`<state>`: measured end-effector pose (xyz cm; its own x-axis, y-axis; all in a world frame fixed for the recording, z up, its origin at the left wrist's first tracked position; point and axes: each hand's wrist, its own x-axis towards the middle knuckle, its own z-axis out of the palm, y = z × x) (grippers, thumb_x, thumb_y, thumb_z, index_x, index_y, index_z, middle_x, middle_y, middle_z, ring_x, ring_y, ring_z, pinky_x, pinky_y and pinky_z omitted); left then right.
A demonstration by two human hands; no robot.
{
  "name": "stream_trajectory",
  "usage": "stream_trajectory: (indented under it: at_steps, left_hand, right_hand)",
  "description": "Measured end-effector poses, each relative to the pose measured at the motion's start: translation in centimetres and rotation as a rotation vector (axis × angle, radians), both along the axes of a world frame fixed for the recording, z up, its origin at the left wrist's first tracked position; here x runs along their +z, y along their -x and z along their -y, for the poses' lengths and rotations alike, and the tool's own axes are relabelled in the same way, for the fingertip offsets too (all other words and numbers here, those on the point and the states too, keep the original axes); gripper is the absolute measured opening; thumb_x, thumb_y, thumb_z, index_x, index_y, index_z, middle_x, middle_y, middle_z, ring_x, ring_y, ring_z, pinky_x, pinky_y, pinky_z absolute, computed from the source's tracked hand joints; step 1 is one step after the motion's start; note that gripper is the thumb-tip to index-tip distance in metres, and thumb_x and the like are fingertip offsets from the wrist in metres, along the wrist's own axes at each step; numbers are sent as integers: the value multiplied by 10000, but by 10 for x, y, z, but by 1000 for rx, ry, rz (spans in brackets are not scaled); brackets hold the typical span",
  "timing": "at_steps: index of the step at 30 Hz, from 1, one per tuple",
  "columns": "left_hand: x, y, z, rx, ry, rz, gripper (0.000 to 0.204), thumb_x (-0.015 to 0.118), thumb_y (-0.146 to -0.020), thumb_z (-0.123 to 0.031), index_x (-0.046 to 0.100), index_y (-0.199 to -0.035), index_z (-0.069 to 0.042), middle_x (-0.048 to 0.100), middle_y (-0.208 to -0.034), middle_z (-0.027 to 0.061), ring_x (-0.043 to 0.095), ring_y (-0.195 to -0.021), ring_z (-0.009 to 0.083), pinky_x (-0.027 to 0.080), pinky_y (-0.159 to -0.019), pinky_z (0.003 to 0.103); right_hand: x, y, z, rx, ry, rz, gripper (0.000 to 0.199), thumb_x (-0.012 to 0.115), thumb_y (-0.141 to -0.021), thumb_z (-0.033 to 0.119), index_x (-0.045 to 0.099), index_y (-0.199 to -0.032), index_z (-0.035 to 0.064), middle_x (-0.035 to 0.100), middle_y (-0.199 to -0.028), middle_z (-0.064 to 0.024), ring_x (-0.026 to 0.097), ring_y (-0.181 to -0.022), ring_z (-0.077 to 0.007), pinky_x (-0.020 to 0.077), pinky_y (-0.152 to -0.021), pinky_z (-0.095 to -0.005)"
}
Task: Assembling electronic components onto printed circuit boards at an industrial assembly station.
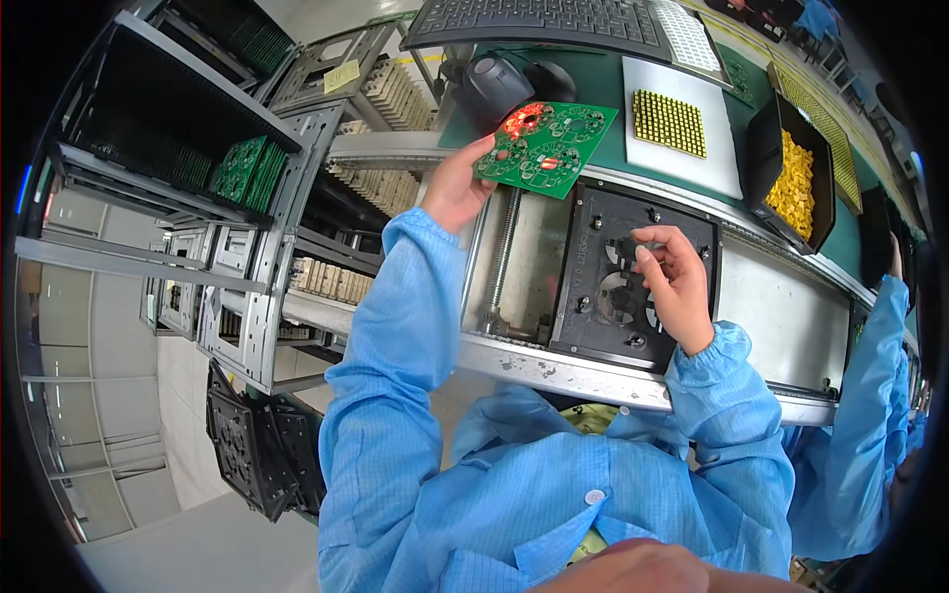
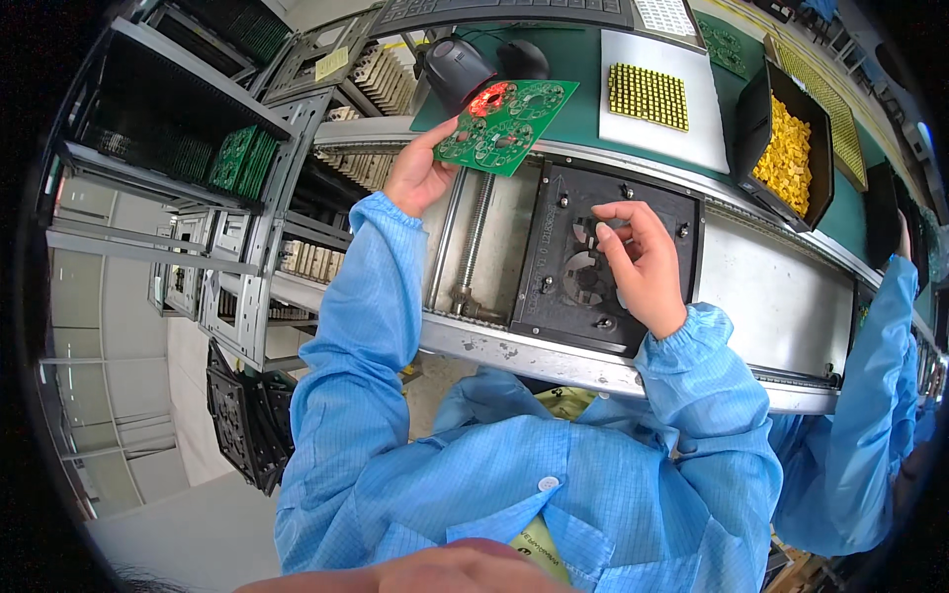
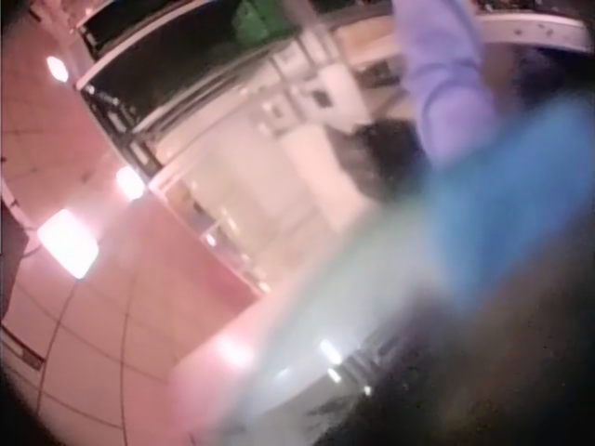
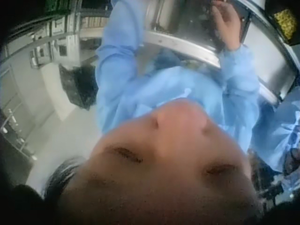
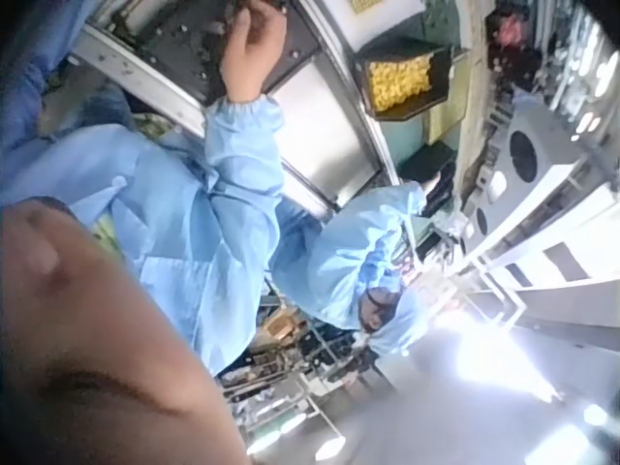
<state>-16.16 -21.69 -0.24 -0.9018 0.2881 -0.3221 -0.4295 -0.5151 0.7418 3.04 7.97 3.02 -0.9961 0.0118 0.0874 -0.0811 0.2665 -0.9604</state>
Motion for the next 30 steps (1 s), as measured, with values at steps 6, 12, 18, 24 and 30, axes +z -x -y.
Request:
stream_trajectory:
  at_steps: [6, 12, 18, 24, 30]
  left_hand:
    - [2, -3, 7, -67, -36, -16, 220, 631, -1034, -174, 675, -1228, -81, 728, -1054, 29, 687, -893, 94, 517, -662, 228]
    - [29, -36, -8, -514, 19, -136, 481, 595, -967, -48, 516, -1441, -45, 668, -1310, 88, 691, -1131, 183, 564, -1016, 349]
    - [25, -36, -5, -358, -78, -154, 420, 603, -961, -34, 548, -1377, -21, 674, -1292, 114, 702, -1116, 192, 591, -978, 346]
    - [20, -26, 5, -248, -170, -74, 330, 618, -957, -33, 594, -1287, -21, 727, -1173, 107, 728, -1017, 162, 632, -841, 271]
    - [15, -22, 7, -189, -205, -24, 232, 640, -962, -59, 632, -1191, -22, 735, -1120, 91, 732, -905, 138, 627, -711, 216]
  right_hand:
    - [3, -1, 3, 30, -27, -34, 203, 627, -1018, 59, 639, -1217, 20, 586, -1193, -13, 622, -878, -63, 499, -711, -203]
    - [4, -2, 4, 58, -76, -94, 200, 623, -1002, 10, 643, -1200, -4, 593, -1189, -42, 634, -866, -82, 527, -728, -225]
    - [11, -4, 6, 57, -171, -147, 189, 635, -982, -2, 666, -1169, 9, 624, -1166, -64, 648, -847, -106, 531, -711, -236]
    - [16, -6, 8, 53, -222, -181, 185, 657, -958, -7, 686, -1137, 31, 642, -1120, -69, 648, -839, -124, 523, -696, -240]
    - [17, -7, 9, 75, -253, -189, 181, 663, -953, -7, 695, -1126, 34, 647, -1115, -73, 641, -838, -136, 521, -695, -243]
